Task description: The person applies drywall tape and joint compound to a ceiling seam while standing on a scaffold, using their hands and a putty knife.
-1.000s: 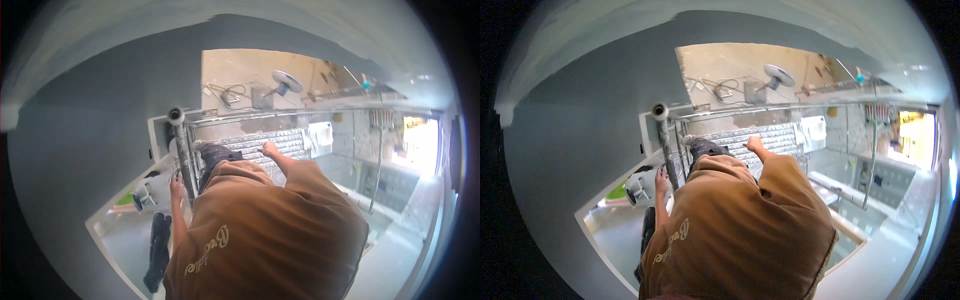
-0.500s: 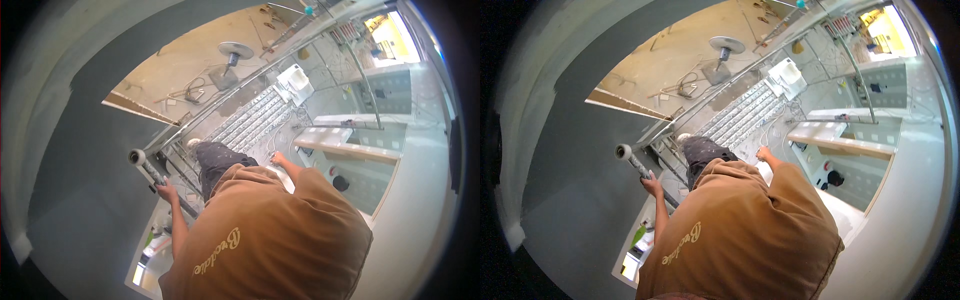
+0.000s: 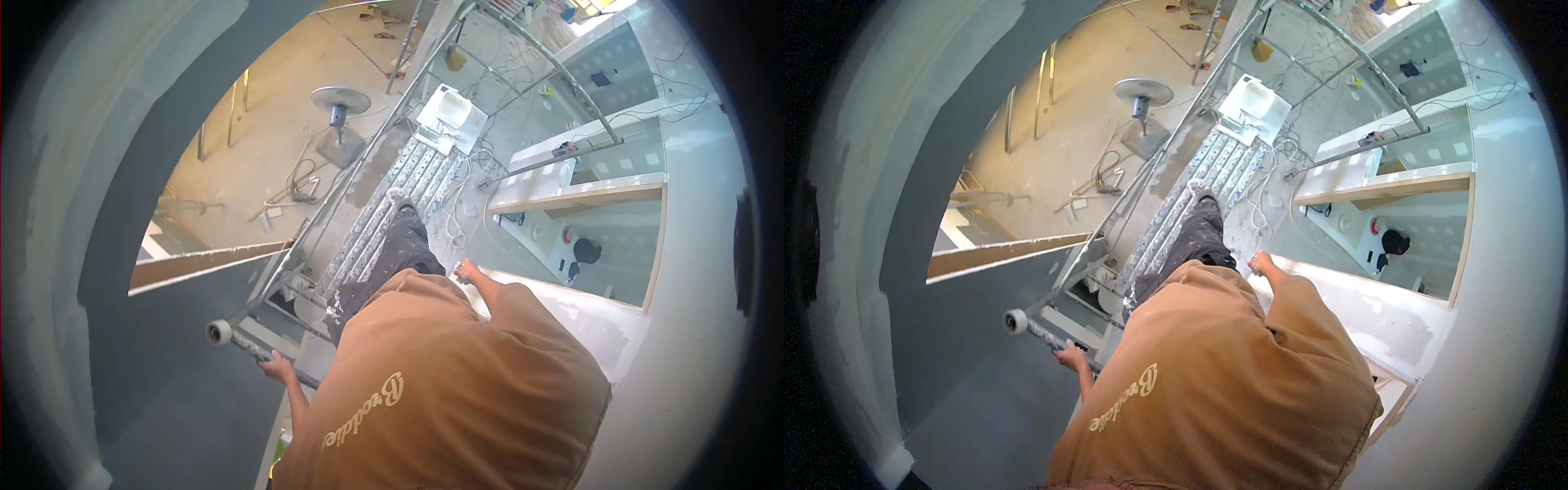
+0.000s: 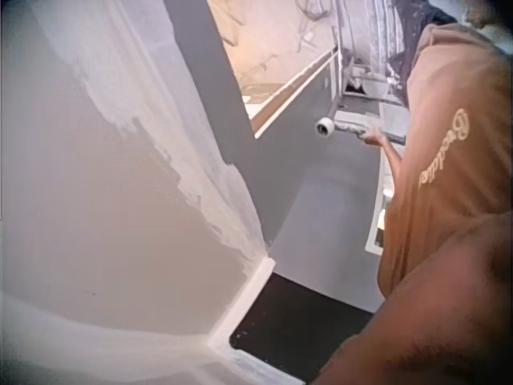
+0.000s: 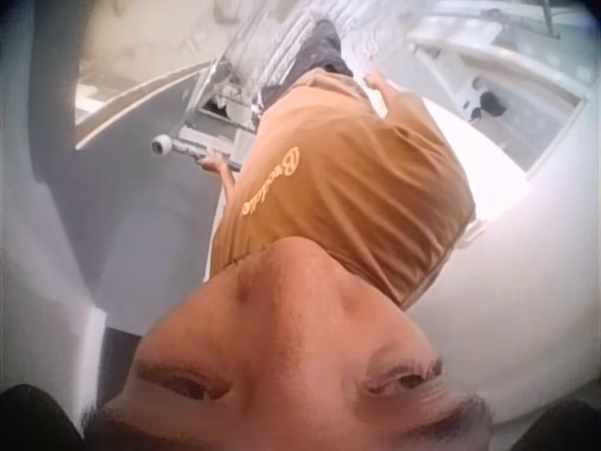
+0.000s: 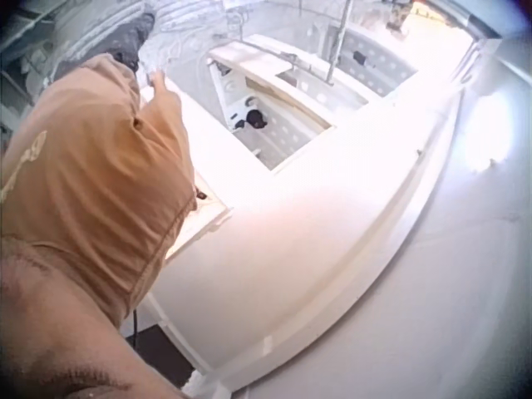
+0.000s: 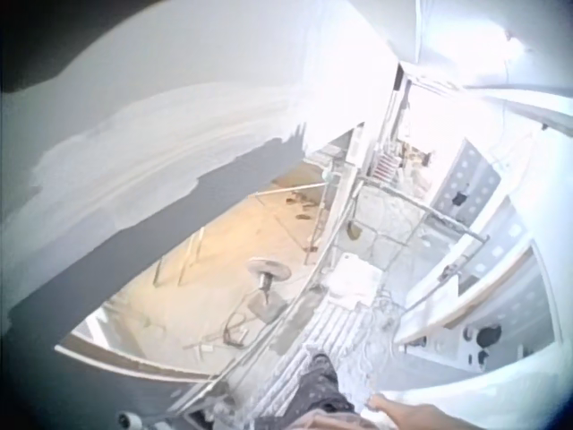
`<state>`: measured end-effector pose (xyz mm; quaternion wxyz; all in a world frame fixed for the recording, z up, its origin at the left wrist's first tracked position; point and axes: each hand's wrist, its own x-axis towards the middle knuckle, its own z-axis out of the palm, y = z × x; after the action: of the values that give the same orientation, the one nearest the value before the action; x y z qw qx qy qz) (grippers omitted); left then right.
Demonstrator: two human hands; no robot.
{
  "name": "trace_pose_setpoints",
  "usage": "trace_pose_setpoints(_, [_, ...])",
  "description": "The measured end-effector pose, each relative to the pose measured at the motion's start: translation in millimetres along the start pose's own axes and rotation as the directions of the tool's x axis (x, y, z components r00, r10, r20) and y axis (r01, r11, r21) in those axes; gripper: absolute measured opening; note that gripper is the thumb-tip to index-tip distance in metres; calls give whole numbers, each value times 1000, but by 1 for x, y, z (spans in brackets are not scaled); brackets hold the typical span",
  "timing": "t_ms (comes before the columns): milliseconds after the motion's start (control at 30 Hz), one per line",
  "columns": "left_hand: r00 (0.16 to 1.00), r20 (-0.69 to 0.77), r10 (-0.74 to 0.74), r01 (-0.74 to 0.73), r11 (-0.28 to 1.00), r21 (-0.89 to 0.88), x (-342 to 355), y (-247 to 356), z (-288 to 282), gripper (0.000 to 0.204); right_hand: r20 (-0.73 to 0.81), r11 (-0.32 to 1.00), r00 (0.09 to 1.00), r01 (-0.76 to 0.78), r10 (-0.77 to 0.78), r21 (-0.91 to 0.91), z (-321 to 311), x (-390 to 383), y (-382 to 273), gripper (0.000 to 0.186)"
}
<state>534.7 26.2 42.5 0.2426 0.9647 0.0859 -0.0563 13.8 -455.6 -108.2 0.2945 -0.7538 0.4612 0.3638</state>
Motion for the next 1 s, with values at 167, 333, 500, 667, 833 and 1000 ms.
trace_pose_setpoints(167, [988,16,-151,152,986,-75,5,-6,-13,55,2,997,998,70,-70,37,-17,0,38,28])
trace_pose_setpoints(333, [972,-86,-219,234,939,250,14,-16,-14,57,30,974,988,156,-154,-161,-62,63,78,27])
trace_pose_setpoints(500, [797,-200,-570,603,727,329,12,60,-2,60,-71,971,994,-64,82,229,-117,141,85,29])
trace_pose_setpoints(667, [716,-94,-691,660,627,414,19,139,55,73,-101,951,981,-134,168,277,-159,263,128,40])
trace_pose_setpoints(833, [701,485,-522,421,853,309,16,196,222,80,-168,848,915,-254,366,464,-210,403,192,70])
trace_pose_setpoints(1000, [452,845,-286,214,954,208,-69,343,377,66,-416,880,840,-140,348,454,-242,524,226,72])
